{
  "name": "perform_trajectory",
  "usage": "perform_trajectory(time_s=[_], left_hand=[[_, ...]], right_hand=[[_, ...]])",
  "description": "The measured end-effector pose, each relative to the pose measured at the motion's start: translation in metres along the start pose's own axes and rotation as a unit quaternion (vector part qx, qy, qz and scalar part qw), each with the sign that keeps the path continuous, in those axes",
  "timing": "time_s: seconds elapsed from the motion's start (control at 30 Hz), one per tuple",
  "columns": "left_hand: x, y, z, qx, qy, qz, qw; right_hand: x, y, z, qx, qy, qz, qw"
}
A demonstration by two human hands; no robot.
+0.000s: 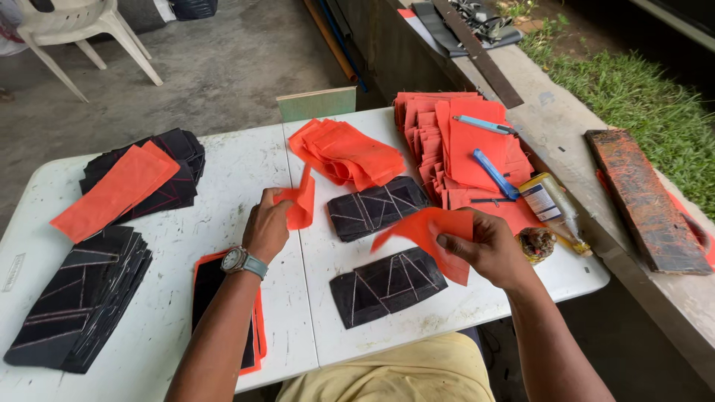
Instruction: The person repeatedly rubs the surface of orange fabric pieces with a small wrapped object, then places each treated piece onto a stack of black fabric pieces. The person handles the fabric and rubbing object by hand throughout the sequence.
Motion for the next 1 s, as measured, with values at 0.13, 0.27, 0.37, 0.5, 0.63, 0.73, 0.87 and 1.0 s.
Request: perform_trajectory(time_s=[0.13, 0.27, 0.37, 0.5, 0.63, 0.73, 0.87, 1.0], left_hand=[[0.023, 0.004, -0.02, -0.045, 0.114, -0.109, 0.987], [0.025, 0.025, -0.06, 0.05, 0.256, -0.411, 0.874], [-0.035, 0.1, -0.09, 0.078, 0.061, -0.774, 0.625], [-0.057, 0.151, -0.116, 0.042, -0.018, -0.874, 0.485], [-0.042, 0.137, -0.124, 0.033, 0.041, -0.797, 0.602], [-0.036, 0.119, -0.135, 0.087, 0.029, -0.736, 0.671], [-0.043, 0.119, -0.15, 0.114, -0.016, -0.716, 0.689], [-0.047, 0.118, -0.157, 0.086, -0.05, -0.681, 0.726]], right_hand=[[-0.012, 0.008, 0.002, -0.002, -0.046, 0.067, 0.997], [-0.02, 0.012, 0.0, -0.033, -0.098, 0.158, 0.982], [-0.024, 0.012, -0.008, -0.048, -0.124, 0.212, 0.968], [-0.017, 0.02, -0.02, -0.046, -0.14, 0.192, 0.97], [-0.001, 0.051, -0.02, -0.097, -0.125, 0.01, 0.987], [-0.003, 0.077, -0.007, -0.122, -0.1, -0.029, 0.987], [-0.007, 0.096, 0.006, -0.173, -0.073, 0.036, 0.982], [-0.007, 0.1, 0.007, -0.138, -0.098, 0.083, 0.982]])
Point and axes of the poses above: each hand's wrist, its own z-axis towards the middle knuckle, its own x-axis out of the back of the hand, y = z × x, the point moved 5 cm from there along z, towards the middle knuckle, and after that the axes turned 7 degrees about -x, right-handed, at the moved point
